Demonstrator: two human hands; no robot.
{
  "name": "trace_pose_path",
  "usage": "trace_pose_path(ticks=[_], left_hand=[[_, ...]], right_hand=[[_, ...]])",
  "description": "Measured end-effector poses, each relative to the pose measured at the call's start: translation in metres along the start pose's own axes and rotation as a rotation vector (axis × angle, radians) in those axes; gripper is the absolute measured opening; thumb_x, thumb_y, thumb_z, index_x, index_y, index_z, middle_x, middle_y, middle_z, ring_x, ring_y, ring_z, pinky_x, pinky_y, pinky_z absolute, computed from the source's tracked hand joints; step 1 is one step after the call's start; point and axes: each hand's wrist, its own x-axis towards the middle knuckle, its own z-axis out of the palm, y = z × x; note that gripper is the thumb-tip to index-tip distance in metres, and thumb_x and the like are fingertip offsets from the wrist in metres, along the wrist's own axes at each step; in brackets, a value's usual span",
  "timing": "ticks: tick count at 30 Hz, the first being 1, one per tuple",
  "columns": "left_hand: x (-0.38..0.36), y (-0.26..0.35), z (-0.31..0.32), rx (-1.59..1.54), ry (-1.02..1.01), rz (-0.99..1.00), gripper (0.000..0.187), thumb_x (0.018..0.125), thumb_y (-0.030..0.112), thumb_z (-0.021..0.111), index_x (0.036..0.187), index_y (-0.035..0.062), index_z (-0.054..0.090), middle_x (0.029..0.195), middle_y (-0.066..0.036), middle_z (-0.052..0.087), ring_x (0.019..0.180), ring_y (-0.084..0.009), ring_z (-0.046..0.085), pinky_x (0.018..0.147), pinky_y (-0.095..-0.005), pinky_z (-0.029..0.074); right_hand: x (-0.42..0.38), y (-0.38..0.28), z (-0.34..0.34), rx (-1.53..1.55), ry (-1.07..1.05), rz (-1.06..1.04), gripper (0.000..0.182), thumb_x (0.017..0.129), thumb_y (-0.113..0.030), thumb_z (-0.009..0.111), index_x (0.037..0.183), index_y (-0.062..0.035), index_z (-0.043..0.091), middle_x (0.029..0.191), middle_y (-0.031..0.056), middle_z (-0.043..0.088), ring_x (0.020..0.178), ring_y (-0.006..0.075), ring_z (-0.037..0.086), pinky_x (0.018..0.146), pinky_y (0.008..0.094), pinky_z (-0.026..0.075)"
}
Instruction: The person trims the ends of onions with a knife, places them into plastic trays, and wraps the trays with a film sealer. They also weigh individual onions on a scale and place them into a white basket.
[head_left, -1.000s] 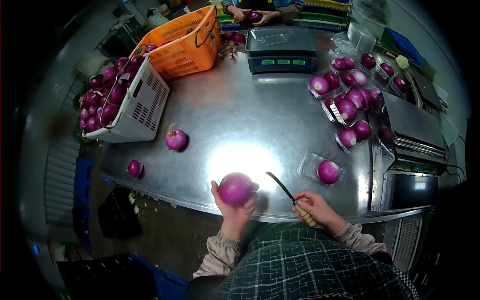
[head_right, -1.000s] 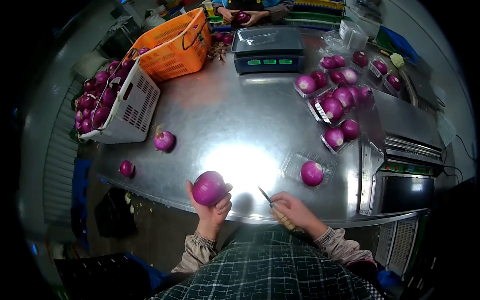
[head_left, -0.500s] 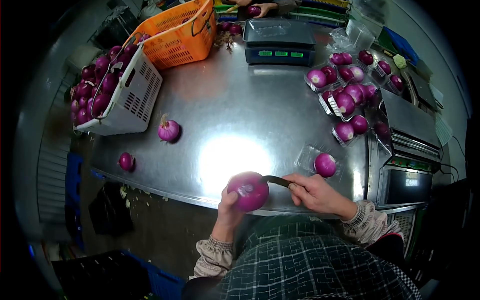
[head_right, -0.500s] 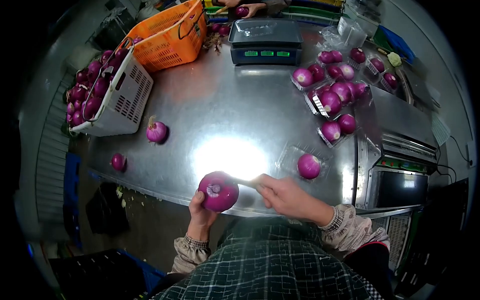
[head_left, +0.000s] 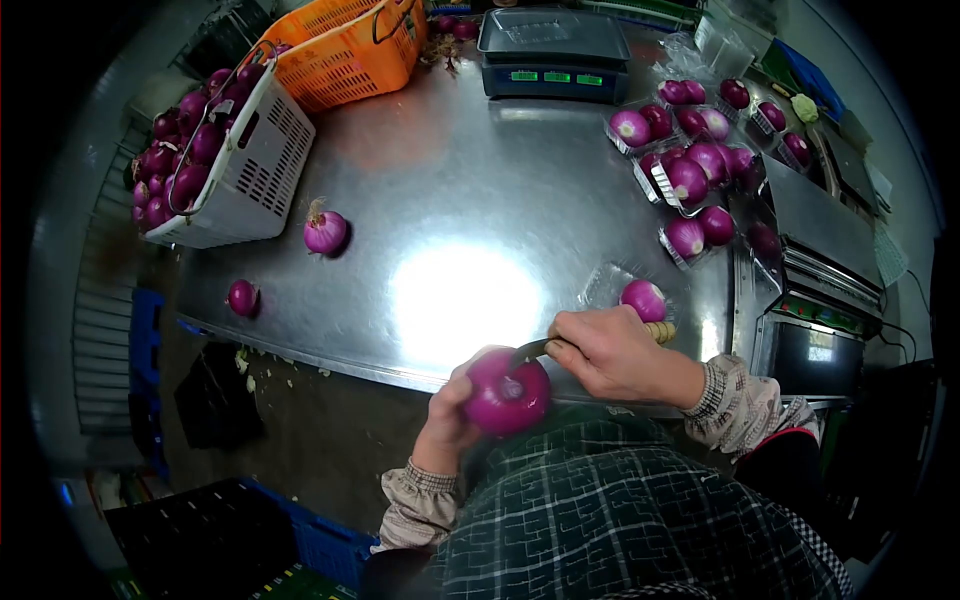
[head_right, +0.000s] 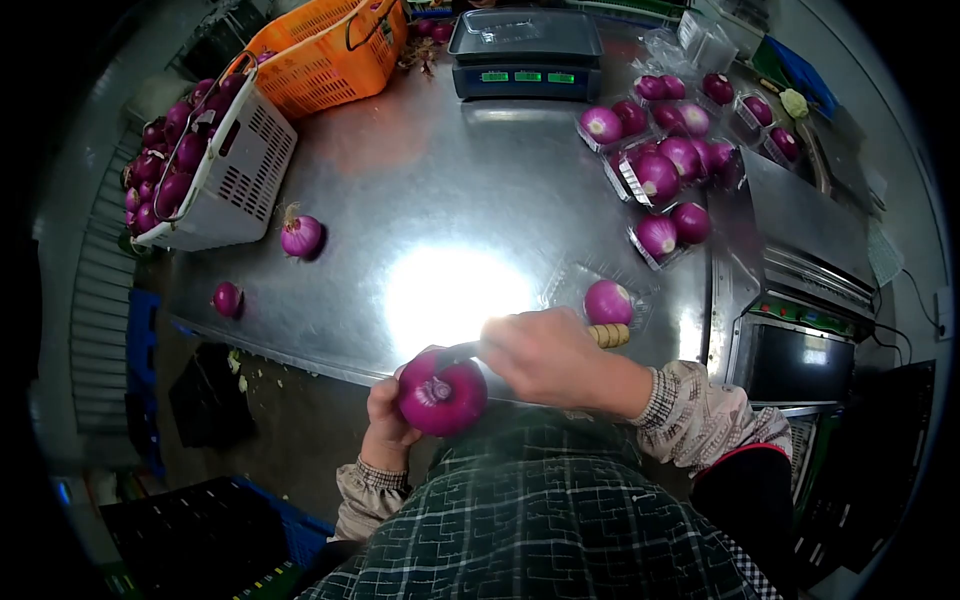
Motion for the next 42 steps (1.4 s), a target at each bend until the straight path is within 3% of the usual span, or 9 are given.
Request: trace_pose_path(ticks=[4, 8, 10, 14, 19, 27, 32, 37, 42], left_hand=[[-0.001, -0.009, -0.016, -0.032, -0.18, 0.005, 0.075, 0.087, 0.052, 0.053, 0.137, -0.0033, 0.041, 0.129, -0.02, 0.053, 0.114, -0.0277, 0.058, 0.094, -0.0392, 0.052], [-0.01, 0.0, 0.008, -0.174, 0.166, -0.127, 0.082, 0.084, 0.056, 0.058, 0.138, -0.0027, 0.04, 0.13, -0.02, 0.053, 0.114, -0.0294, 0.058, 0.093, -0.0403, 0.052], [-0.012, -0.009, 0.003, -0.178, 0.158, -0.088, 0.084, 0.083, 0.062, 0.056, 0.136, -0.0023, 0.043, 0.128, -0.022, 0.054, 0.109, -0.0294, 0.061, 0.089, -0.0396, 0.056], [-0.01, -0.01, 0.002, -0.082, -0.036, -0.017, 0.078, 0.089, 0.056, 0.051, 0.139, -0.003, 0.039, 0.13, -0.021, 0.053, 0.116, -0.0298, 0.057, 0.098, -0.0429, 0.05], [-0.011, -0.003, 0.008, -0.171, 0.009, -0.12, 0.08, 0.087, 0.055, 0.056, 0.139, -0.0034, 0.039, 0.129, -0.022, 0.053, 0.114, -0.0304, 0.058, 0.095, -0.043, 0.052], [-0.014, -0.003, 0.007, -0.167, -0.038, -0.117, 0.082, 0.08, 0.051, 0.066, 0.136, -0.0039, 0.042, 0.123, -0.023, 0.056, 0.111, -0.0315, 0.06, 0.092, -0.0423, 0.054], [-0.012, 0.001, 0.017, -0.163, 0.009, -0.144, 0.081, 0.078, 0.05, 0.066, 0.133, -0.0052, 0.043, 0.114, -0.022, 0.06, 0.087, -0.0243, 0.066, 0.065, -0.0302, 0.058], [-0.009, 0.001, 0.024, -0.146, 0.033, -0.155, 0.075, 0.08, 0.048, 0.061, 0.127, -0.0068, 0.045, 0.099, -0.021, 0.062, 0.047, -0.0138, 0.056, 0.035, -0.0194, 0.043], [-0.005, 0.003, 0.024, -0.114, 0.021, -0.155, 0.072, 0.081, 0.047, 0.06, 0.125, -0.0084, 0.046, 0.092, -0.02, 0.063, 0.041, -0.0126, 0.052, 0.033, -0.0188, 0.04]], right_hand=[[0.001, 0.002, -0.004, 0.058, -0.063, 0.007, 0.017, 0.09, -0.016, 0.06, 0.079, -0.004, 0.055, 0.062, 0.0097, 0.054, 0.052, 0.0268, 0.056, 0.048, 0.037, 0.041], [0.001, 0.0, -0.004, 0.022, -0.042, -0.009, 0.021, 0.089, -0.019, 0.063, 0.077, -0.0048, 0.054, 0.058, 0.0077, 0.053, 0.049, 0.025, 0.055, 0.046, 0.0364, 0.04], [0.001, 0.001, -0.003, 0.062, -0.078, 0.05, 0.027, 0.089, -0.029, 0.062, 0.075, -0.0061, 0.057, 0.058, 0.0078, 0.053, 0.047, 0.0244, 0.053, 0.045, 0.0368, 0.039], [0.002, 0.0, -0.002, 0.053, -0.071, 0.074, 0.044, 0.083, -0.047, 0.07, 0.072, -0.0064, 0.058, 0.053, 0.0087, 0.052, 0.044, 0.0247, 0.051, 0.045, 0.0369, 0.039], [0.004, -0.003, -0.005, -0.014, -0.088, 0.048, 0.048, 0.078, -0.053, 0.072, 0.076, -0.0065, 0.06, 0.056, 0.0089, 0.055, 0.047, 0.0259, 0.056, 0.046, 0.0373, 0.042], [0.004, -0.003, -0.005, -0.086, -0.117, 0.044, 0.05, 0.076, -0.055, 0.073, 0.079, -0.007, 0.06, 0.056, 0.0084, 0.057, 0.048, 0.0258, 0.058, 0.045, 0.0383, 0.043], [0.005, -0.002, -0.007, -0.09, -0.117, 0.003, 0.05, 0.076, -0.056, 0.071, 0.079, -0.0073, 0.06, 0.055, 0.0078, 0.056, 0.046, 0.0239, 0.057, 0.044, 0.0364, 0.042], [0.007, 0.002, -0.007, -0.041, -0.158, -0.024, 0.049, 0.076, -0.056, 0.072, 0.076, -0.008, 0.062, 0.054, 0.0071, 0.057, 0.044, 0.0224, 0.056, 0.042, 0.0351, 0.041], [0.007, 0.006, -0.007, -0.041, -0.16, -0.037, 0.048, 0.076, -0.056, 0.071, 0.075, -0.0084, 0.063, 0.054, 0.0062, 0.057, 0.043, 0.0208, 0.055, 0.041, 0.0342, 0.039]])
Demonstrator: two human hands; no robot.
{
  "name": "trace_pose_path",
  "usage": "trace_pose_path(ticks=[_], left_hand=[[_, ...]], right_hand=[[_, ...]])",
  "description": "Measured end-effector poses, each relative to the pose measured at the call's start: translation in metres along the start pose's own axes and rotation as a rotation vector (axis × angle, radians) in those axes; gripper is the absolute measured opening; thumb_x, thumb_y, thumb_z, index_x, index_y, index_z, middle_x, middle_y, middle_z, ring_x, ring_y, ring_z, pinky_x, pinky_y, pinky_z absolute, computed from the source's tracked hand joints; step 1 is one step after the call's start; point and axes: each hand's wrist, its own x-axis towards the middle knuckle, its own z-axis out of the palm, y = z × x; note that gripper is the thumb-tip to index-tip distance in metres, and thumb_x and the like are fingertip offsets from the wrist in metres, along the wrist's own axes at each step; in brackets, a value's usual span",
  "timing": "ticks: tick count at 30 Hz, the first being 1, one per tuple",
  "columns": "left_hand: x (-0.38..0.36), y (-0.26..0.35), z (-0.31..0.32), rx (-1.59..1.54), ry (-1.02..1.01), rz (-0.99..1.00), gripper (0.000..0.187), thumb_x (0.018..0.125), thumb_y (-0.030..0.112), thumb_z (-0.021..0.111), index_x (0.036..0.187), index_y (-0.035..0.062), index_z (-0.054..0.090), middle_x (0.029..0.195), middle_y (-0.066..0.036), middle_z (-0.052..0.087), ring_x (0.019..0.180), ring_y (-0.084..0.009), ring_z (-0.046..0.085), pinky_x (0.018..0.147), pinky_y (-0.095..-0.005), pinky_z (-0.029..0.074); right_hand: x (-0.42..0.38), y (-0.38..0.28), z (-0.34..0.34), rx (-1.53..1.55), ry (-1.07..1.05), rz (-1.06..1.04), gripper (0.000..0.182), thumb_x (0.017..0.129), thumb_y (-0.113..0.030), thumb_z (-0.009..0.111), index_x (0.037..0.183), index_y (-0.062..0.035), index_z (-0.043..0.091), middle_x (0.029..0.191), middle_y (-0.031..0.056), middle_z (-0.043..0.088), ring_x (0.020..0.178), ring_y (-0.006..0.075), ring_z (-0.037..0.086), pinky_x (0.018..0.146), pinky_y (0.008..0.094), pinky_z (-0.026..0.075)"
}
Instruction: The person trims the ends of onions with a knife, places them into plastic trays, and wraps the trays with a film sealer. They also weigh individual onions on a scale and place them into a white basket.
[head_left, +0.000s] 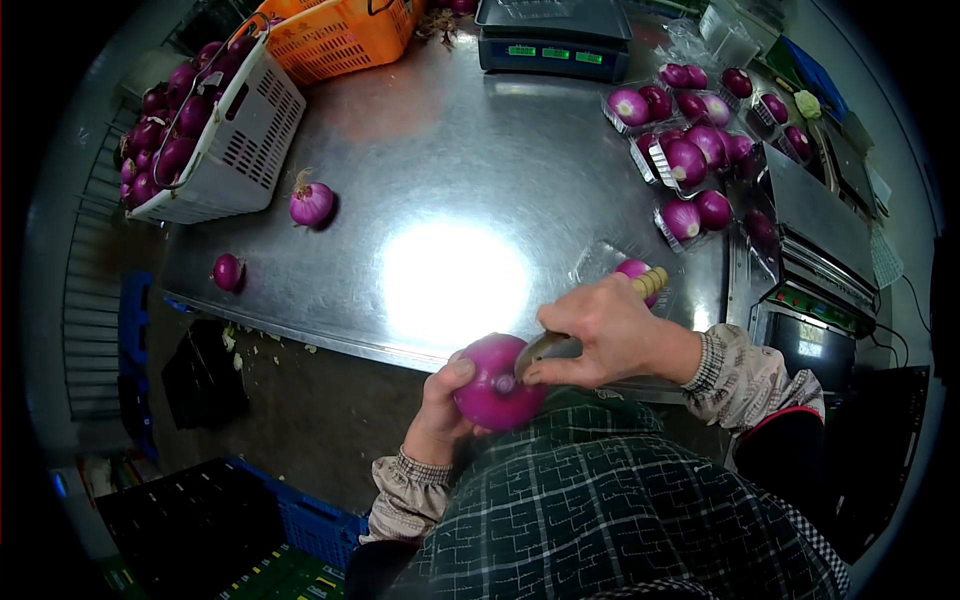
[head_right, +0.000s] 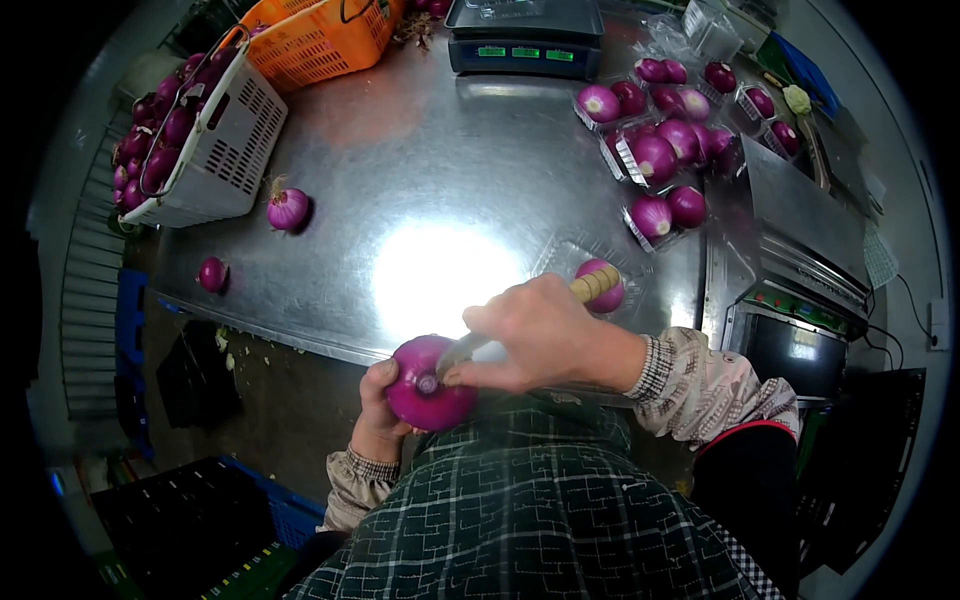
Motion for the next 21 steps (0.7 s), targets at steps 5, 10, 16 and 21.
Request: trace_pose_path(ticks=[5, 10, 16, 21], left_hand=[[0.003, 0.002, 0.003, 0.016, -0.002, 0.005, 0.071, 0.081, 0.046, 0.059, 0.124, -0.0091, 0.047, 0.091, -0.02, 0.063, 0.042, -0.0127, 0.052, 0.033, -0.0191, 0.04], [0.006, -0.001, 0.004, 0.034, 0.013, 0.002, 0.07, 0.081, 0.045, 0.059, 0.123, -0.0095, 0.048, 0.092, -0.019, 0.063, 0.043, -0.0128, 0.053, 0.034, -0.0194, 0.041], [0.009, -0.007, -0.001, 0.036, 0.07, 0.031, 0.069, 0.081, 0.045, 0.057, 0.123, -0.0089, 0.049, 0.093, -0.019, 0.063, 0.045, -0.0142, 0.054, 0.034, -0.0209, 0.041], [0.009, 0.001, -0.013, -0.036, 0.048, 0.047, 0.068, 0.083, 0.046, 0.055, 0.124, -0.0076, 0.049, 0.097, -0.022, 0.063, 0.046, -0.016, 0.055, 0.034, -0.0224, 0.04]], right_hand=[[-0.001, 0.001, 0.001, -0.019, 0.065, -0.022, 0.048, 0.076, -0.056, 0.071, 0.075, -0.0087, 0.062, 0.054, 0.0059, 0.056, 0.044, 0.0191, 0.055, 0.04, 0.0334, 0.038], [-0.004, 0.008, 0.007, 0.011, 0.067, -0.032, 0.049, 0.077, -0.057, 0.069, 0.071, -0.0085, 0.062, 0.049, 0.0044, 0.053, 0.039, 0.0187, 0.052, 0.038, 0.0329, 0.036], [-0.004, 0.006, 0.005, 0.065, 0.037, -0.039, 0.052, 0.078, -0.059, 0.067, 0.066, -0.0086, 0.062, 0.045, 0.0038, 0.051, 0.035, 0.0188, 0.049, 0.036, 0.0322, 0.034], [-0.008, 0.005, 0.013, 0.056, 0.085, -0.062, 0.051, 0.077, -0.058, 0.07, 0.066, -0.0085, 0.06, 0.047, 0.0045, 0.052, 0.037, 0.0198, 0.05, 0.038, 0.0324, 0.037]])
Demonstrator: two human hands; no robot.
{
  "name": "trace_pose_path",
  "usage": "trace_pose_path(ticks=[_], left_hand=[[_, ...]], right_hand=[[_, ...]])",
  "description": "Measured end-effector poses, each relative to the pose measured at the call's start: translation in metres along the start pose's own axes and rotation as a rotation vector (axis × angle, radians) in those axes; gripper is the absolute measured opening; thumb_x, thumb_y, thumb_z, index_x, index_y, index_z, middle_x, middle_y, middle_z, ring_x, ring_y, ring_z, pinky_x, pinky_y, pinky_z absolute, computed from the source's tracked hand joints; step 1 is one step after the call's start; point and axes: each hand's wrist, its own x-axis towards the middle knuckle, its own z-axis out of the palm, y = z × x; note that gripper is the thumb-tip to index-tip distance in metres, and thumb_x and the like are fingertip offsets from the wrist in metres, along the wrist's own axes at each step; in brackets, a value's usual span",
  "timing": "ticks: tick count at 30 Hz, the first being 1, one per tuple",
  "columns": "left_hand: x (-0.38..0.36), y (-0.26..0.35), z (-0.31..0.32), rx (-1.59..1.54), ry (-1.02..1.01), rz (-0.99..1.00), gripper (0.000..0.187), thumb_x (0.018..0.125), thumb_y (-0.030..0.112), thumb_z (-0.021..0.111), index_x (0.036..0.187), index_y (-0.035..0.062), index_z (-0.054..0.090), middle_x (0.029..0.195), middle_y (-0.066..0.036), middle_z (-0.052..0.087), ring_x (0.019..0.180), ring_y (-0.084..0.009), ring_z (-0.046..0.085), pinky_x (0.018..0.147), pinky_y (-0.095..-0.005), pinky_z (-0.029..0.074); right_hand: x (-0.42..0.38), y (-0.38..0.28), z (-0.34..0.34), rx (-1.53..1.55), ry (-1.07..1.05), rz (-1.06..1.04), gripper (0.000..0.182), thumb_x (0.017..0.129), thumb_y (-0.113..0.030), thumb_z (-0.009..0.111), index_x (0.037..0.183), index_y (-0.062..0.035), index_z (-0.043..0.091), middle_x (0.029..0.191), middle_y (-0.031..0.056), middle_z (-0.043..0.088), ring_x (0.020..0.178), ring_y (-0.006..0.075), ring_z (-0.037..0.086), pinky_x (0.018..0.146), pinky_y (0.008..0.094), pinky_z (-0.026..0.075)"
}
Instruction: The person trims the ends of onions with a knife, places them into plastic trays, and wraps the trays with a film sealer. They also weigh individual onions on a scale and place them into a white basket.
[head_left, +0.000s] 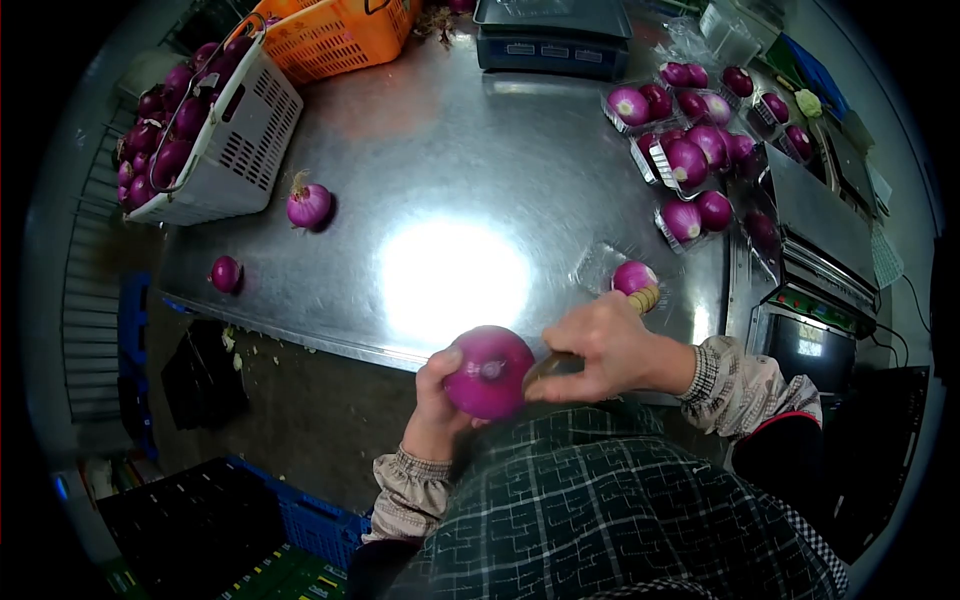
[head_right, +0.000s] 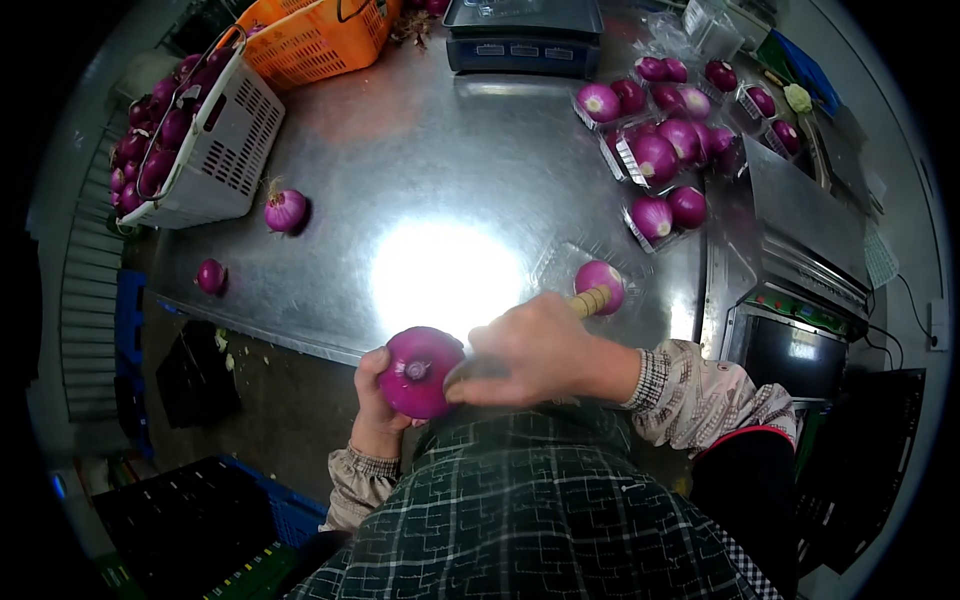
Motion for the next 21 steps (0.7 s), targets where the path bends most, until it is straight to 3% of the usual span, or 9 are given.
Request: trace_pose_path(ticks=[1, 3, 15, 21], left_hand=[[-0.001, 0.002, -0.004, -0.013, -0.071, -0.013, 0.068, 0.083, 0.047, 0.054, 0.125, -0.0073, 0.049, 0.097, -0.022, 0.063, 0.046, -0.0163, 0.055, 0.034, -0.0225, 0.04], [-0.003, 0.002, 0.003, 0.045, -0.013, 0.008, 0.069, 0.083, 0.047, 0.054, 0.125, -0.0077, 0.048, 0.096, -0.022, 0.063, 0.045, -0.0159, 0.054, 0.034, -0.0226, 0.039], [-0.002, 0.002, 0.011, 0.109, -0.006, 0.013, 0.07, 0.082, 0.047, 0.055, 0.122, -0.0096, 0.049, 0.091, -0.02, 0.064, 0.044, -0.0147, 0.054, 0.035, -0.0221, 0.041], [-0.003, 0.0, 0.025, 0.09, 0.092, 0.029, 0.067, 0.081, 0.045, 0.056, 0.121, -0.0092, 0.051, 0.096, -0.019, 0.064, 0.058, -0.016, 0.061, 0.045, -0.0224, 0.048]], right_hand=[[0.001, 0.002, 0.0, -0.025, 0.036, 0.025, 0.051, 0.076, -0.057, 0.071, 0.067, -0.0083, 0.06, 0.048, 0.0048, 0.053, 0.039, 0.0201, 0.051, 0.039, 0.0329, 0.038], [0.006, 0.001, -0.002, -0.04, 0.098, 0.069, 0.05, 0.074, -0.055, 0.074, 0.07, -0.0076, 0.06, 0.053, 0.0067, 0.056, 0.044, 0.0213, 0.057, 0.042, 0.0345, 0.042], [0.007, -0.004, -0.004, -0.091, 0.063, 0.068, 0.054, 0.072, -0.059, 0.074, 0.072, -0.0075, 0.059, 0.054, 0.0066, 0.056, 0.045, 0.0206, 0.056, 0.042, 0.0345, 0.043], [0.006, -0.005, -0.005, -0.105, 0.057, 0.032, 0.054, 0.073, -0.061, 0.072, 0.072, -0.0086, 0.06, 0.052, 0.0055, 0.054, 0.042, 0.0191, 0.055, 0.04, 0.0332, 0.041]])
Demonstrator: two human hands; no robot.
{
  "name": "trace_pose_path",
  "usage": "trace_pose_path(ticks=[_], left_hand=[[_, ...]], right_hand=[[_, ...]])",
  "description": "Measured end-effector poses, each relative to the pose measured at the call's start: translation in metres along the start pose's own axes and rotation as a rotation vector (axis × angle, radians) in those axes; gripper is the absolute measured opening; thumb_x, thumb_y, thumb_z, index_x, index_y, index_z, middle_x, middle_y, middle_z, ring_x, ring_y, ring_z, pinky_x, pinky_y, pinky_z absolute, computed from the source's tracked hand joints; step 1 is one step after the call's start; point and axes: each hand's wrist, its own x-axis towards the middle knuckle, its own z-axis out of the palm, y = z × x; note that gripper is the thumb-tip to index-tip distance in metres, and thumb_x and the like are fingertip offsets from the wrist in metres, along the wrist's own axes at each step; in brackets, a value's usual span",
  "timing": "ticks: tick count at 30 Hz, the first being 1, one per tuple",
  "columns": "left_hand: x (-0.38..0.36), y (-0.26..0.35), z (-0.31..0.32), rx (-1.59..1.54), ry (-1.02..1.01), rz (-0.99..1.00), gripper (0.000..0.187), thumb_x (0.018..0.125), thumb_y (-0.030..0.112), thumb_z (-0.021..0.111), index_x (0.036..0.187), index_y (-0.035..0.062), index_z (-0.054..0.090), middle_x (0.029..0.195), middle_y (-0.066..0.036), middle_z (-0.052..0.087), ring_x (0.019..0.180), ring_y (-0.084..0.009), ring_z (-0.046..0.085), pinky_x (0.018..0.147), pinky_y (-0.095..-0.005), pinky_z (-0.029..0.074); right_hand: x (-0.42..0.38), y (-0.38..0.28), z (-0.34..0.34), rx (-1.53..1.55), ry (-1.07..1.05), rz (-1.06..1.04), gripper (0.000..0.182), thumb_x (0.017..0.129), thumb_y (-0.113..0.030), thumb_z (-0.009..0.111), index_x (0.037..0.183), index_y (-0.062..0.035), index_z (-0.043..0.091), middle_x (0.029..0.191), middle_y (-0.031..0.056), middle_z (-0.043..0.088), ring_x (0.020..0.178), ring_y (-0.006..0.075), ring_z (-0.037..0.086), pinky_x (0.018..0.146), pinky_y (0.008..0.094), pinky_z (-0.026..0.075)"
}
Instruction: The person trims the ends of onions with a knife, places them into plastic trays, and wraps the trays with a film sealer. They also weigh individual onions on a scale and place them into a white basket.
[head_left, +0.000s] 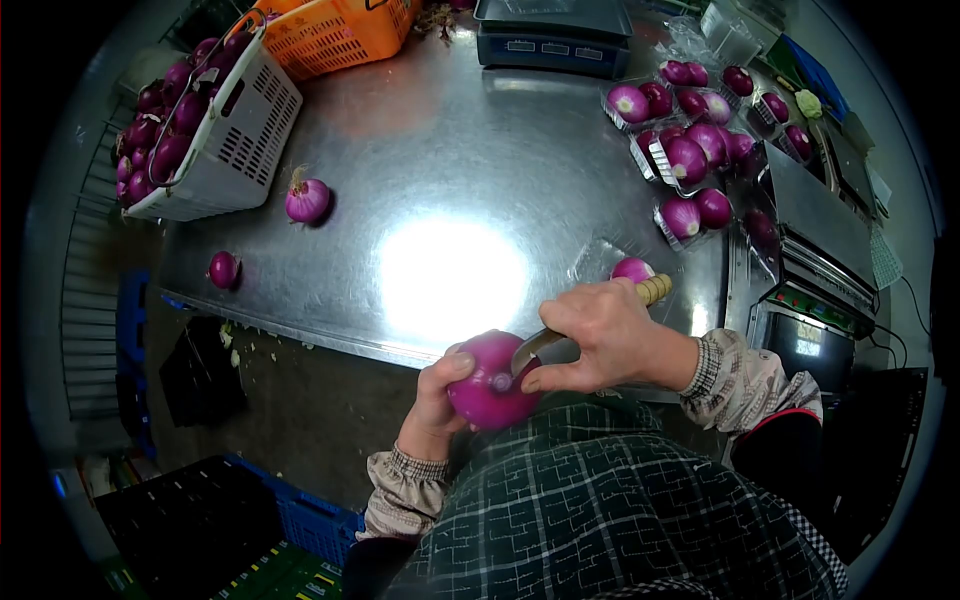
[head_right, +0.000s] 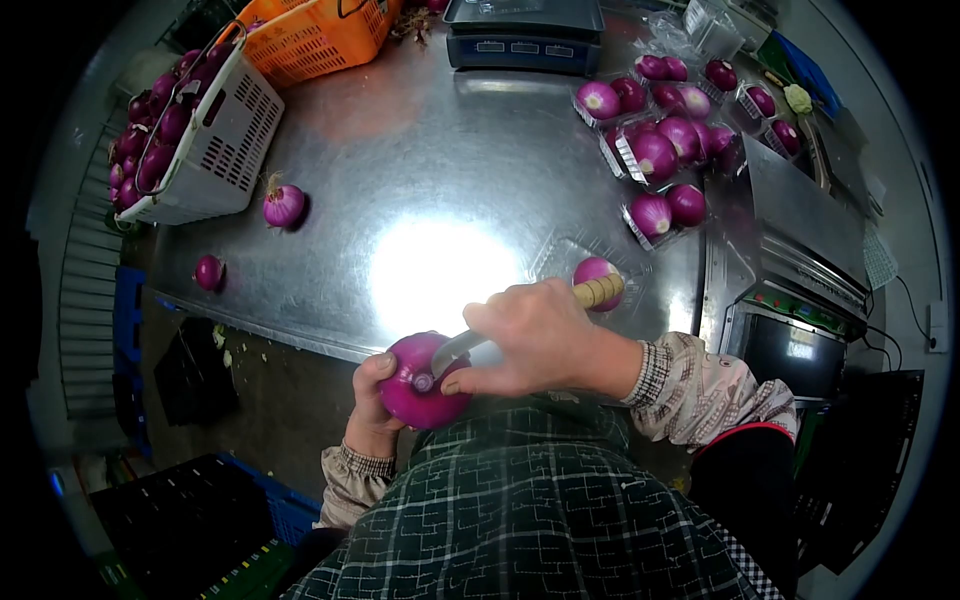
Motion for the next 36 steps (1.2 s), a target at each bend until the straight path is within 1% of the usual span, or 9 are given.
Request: trace_pose_path(ticks=[7, 13, 15, 17, 18, 20, 30, 33, 36], left_hand=[[0.002, 0.0, -0.015, 0.041, -0.15, -0.04, 0.065, 0.082, 0.043, 0.056, 0.122, -0.0089, 0.051, 0.1, -0.019, 0.064, 0.071, -0.0187, 0.064, 0.055, -0.0236, 0.052], [0.002, -0.002, -0.002, 0.011, -0.021, -0.006, 0.067, 0.082, 0.043, 0.055, 0.123, -0.0098, 0.05, 0.099, -0.019, 0.064, 0.065, -0.0172, 0.063, 0.048, -0.0228, 0.05], [0.003, -0.003, -0.017, 0.053, -0.075, -0.052, 0.071, 0.081, 0.046, 0.058, 0.125, -0.0084, 0.052, 0.11, -0.022, 0.063, 0.089, -0.0263, 0.063, 0.076, -0.0338, 0.052], [0.004, -0.004, -0.019, 0.058, -0.105, -0.058, 0.07, 0.081, 0.047, 0.057, 0.124, -0.0085, 0.052, 0.107, -0.022, 0.063, 0.082, -0.025, 0.061, 0.072, -0.0331, 0.049], [0.005, -0.004, -0.013, 0.041, -0.108, -0.038, 0.068, 0.082, 0.045, 0.056, 0.122, -0.0093, 0.051, 0.098, -0.021, 0.064, 0.064, -0.0191, 0.058, 0.054, -0.0268, 0.046], [0.005, -0.004, -0.007, 0.025, -0.109, -0.018, 0.065, 0.083, 0.044, 0.054, 0.119, -0.0102, 0.051, 0.088, -0.019, 0.064, 0.043, -0.0128, 0.054, 0.035, -0.0205, 0.041], [0.008, -0.01, -0.012, 0.036, -0.106, 0.011, 0.063, 0.083, 0.042, 0.054, 0.119, -0.0095, 0.052, 0.092, -0.019, 0.064, 0.048, -0.0158, 0.057, 0.035, -0.023, 0.042], [0.008, -0.007, -0.015, 0.029, -0.016, 0.019, 0.062, 0.085, 0.043, 0.054, 0.12, -0.0076, 0.052, 0.092, -0.019, 0.065, 0.048, -0.0169, 0.057, 0.035, -0.0235, 0.043], [0.009, -0.004, -0.024, 0.015, 0.054, 0.051, 0.068, 0.085, 0.05, 0.052, 0.119, -0.0079, 0.054, 0.087, -0.018, 0.066, 0.044, -0.0179, 0.056, 0.033, -0.0234, 0.042]], right_hand=[[-0.003, 0.001, 0.0, 0.045, -0.032, 0.0, 0.053, 0.076, -0.059, 0.071, 0.064, -0.0086, 0.059, 0.045, 0.0036, 0.051, 0.036, 0.0165, 0.049, 0.036, 0.0321, 0.037], [-0.005, 0.005, 0.005, 0.081, 0.043, 0.04, 0.051, 0.074, -0.056, 0.073, 0.065, -0.0079, 0.059, 0.048, 0.005, 0.053, 0.038, 0.0181, 0.052, 0.038, 0.0326, 0.039], [-0.004, 0.005, 0.002, 0.055, 0.071, 0.021, 0.051, 0.072, -0.056, 0.074, 0.066, -0.0076, 0.059, 0.05, 0.0057, 0.054, 0.04, 0.0188, 0.054, 0.039, 0.0326, 0.04], [-0.004, 0.004, 0.002, 0.055, 0.053, 0.021, 0.051, 0.072, -0.056, 0.074, 0.067, -0.0075, 0.059, 0.051, 0.006, 0.055, 0.042, 0.0189, 0.055, 0.04, 0.0322, 0.041], [-0.004, 0.004, 0.002, 0.055, 0.044, 0.021, 0.051, 0.072, -0.056, 0.075, 0.067, -0.0075, 0.059, 0.052, 0.0062, 0.055, 0.043, 0.019, 0.056, 0.04, 0.032, 0.041], [-0.006, 0.005, 0.003, 0.029, 0.049, 0.009, 0.05, 0.072, -0.055, 0.074, 0.067, -0.0076, 0.059, 0.052, 0.0062, 0.055, 0.043, 0.0189, 0.056, 0.04, 0.0317, 0.041], [-0.011, 0.002, 0.006, 0.121, -0.009, 0.049, 0.049, 0.074, -0.056, 0.072, 0.061, -0.0103, 0.06, 0.044, 0.0029, 0.05, 0.034, 0.0174, 0.049, 0.037, 0.0323, 0.038], [-0.017, 0.002, 0.005, 0.12, -0.012, -0.003, 0.046, 0.075, -0.054, 0.072, 0.063, -0.0107, 0.061, 0.046, 0.0027, 0.052, 0.036, 0.0168, 0.051, 0.038, 0.0318, 0.038], [-0.016, -0.009, 0.011, 0.195, 0.113, -0.048, 0.045, 0.075, -0.052, 0.073, 0.065, -0.0097, 0.061, 0.049, 0.0047, 0.053, 0.039, 0.0188, 0.052, 0.039, 0.0329, 0.039]])
